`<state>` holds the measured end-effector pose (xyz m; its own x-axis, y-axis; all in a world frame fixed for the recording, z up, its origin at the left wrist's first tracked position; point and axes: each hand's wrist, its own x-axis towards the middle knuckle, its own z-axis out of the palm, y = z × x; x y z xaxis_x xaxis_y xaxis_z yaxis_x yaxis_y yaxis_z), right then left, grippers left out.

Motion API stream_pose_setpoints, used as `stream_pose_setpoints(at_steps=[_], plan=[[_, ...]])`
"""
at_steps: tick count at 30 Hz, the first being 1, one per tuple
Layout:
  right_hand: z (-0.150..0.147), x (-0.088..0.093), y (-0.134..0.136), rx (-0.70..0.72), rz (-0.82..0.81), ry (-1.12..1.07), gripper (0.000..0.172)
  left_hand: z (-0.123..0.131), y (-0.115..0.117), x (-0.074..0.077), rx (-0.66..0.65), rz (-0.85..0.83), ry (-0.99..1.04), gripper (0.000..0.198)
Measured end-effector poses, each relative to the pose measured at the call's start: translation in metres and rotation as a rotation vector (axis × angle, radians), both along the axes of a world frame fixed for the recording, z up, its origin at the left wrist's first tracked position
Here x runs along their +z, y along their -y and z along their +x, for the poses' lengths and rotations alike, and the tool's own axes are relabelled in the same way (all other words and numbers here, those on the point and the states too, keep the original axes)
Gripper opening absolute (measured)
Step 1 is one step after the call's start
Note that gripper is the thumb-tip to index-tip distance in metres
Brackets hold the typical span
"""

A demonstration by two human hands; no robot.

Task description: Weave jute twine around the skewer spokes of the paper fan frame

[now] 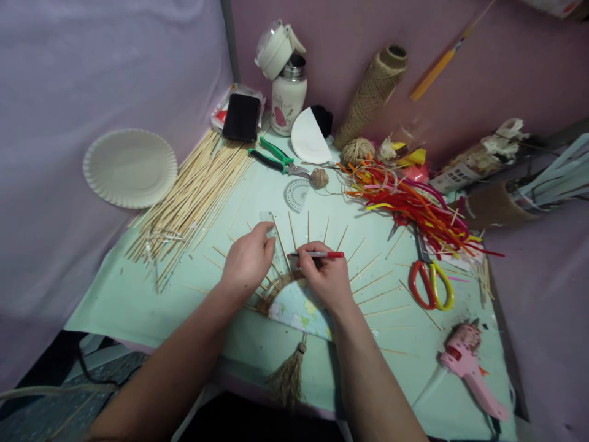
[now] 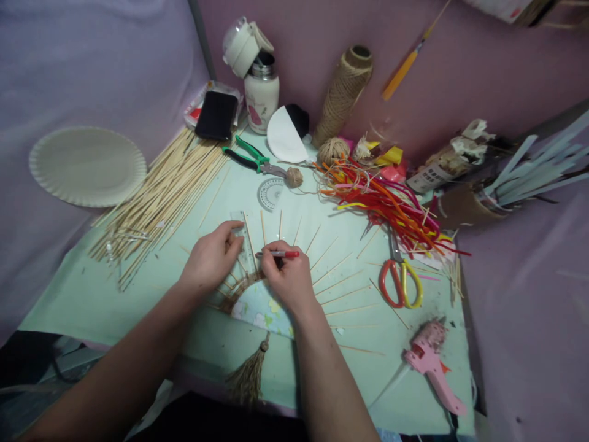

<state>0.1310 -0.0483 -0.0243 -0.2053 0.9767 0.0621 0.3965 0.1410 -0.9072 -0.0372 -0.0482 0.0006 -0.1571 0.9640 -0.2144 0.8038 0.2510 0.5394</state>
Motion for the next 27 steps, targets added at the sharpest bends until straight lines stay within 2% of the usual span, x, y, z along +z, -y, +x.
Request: stream_pose_setpoints(at_steps=[10,15,18,22,27], plan=[[0.0,0.001,0.0,0.013,0.012,0.013,0.018,0.0,-0.001,0.0,0.006,0.01,0.014,0.036],[0.0,-0.001,0.0,-0.026,-0.007,-0.02,0.019,-0.003,0.002,-0.003,0.034,0.092,0.145,0.035],[0.0,-0.003,0.0,-0.036,-0.008,-0.03,0.019,-0.005,0.007,-0.001,0.086,0.185,0.229,0.033],[0.001,-0.006,0.001,-0.051,-0.016,-0.03,0.02,-0.01,0.019,0.002,0.188,0.25,0.203,0.033],[0.002,-0.004,0.004,-0.01,-0.005,-0.068,0.02,-0.019,0.036,-0.006,0.277,0.308,0.19,0.028]])
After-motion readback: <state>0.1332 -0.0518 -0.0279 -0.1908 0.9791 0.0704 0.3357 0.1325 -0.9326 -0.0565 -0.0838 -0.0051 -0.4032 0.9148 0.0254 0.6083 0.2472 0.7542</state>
